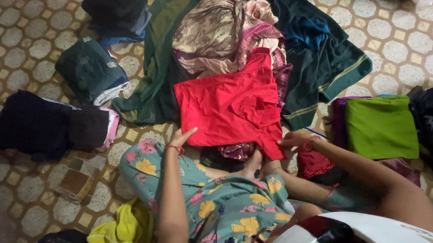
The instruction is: The person sits on the floor and folds various items of clothing, including trousers, a red shirt, and patterned fabrics by hand, and places them into organized piles.
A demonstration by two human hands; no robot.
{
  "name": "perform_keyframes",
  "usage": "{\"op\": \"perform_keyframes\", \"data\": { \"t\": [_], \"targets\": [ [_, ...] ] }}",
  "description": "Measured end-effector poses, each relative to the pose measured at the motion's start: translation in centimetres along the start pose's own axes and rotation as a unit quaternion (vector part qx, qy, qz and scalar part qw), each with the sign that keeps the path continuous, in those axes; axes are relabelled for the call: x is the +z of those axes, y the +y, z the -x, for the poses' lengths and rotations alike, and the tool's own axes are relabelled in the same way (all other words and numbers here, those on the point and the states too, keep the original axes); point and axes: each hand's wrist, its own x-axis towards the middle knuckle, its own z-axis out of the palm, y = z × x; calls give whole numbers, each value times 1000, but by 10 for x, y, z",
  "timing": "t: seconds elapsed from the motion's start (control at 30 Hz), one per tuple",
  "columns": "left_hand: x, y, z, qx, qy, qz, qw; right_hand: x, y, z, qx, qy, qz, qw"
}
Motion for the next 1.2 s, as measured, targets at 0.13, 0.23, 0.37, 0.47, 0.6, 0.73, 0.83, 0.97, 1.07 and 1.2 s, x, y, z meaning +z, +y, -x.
{"op": "perform_keyframes", "data": {
  "t": [0.13, 0.23, 0.37, 0.47, 0.6, 0.73, 0.83, 0.97, 1.07, 1.2],
  "targets": [
    [-3, -6, 8, 96, -12, 18, 995, 1, -6, -12, -9, -43, -26, 999],
    [-6, -11, 14, 63, 90, 3, 994, 11, -6, -14, -38, -51, -59, 996],
    [-13, -10, 15, 130, 172, 15, 976, 17, -5, -13, -25, 25, -62, 997],
    [-19, -7, 16, 160, 113, 71, 978, 20, -9, -12, 32, 30, -103, 994],
    [-21, -9, 19, 168, 44, 30, 984, 26, -10, -12, 10, 16, -162, 987],
    [-28, -15, 27, 331, -63, -102, 936, 32, -9, -12, 4, 33, -213, 977],
    [-33, -18, 35, 287, -29, -268, 919, 24, -7, -13, -24, 0, -188, 982],
    [-34, -12, 17, 192, 63, -328, 923, -11, -2, -12, -36, -78, -155, 984],
    [-47, -1, 2, 427, 142, -352, 821, -37, -13, -22, -65, -53, -168, 982],
    [-47, 20, -23, 404, 184, -249, 861, -62, -37, -45, -189, -142, -580, 780]
  ]
}}
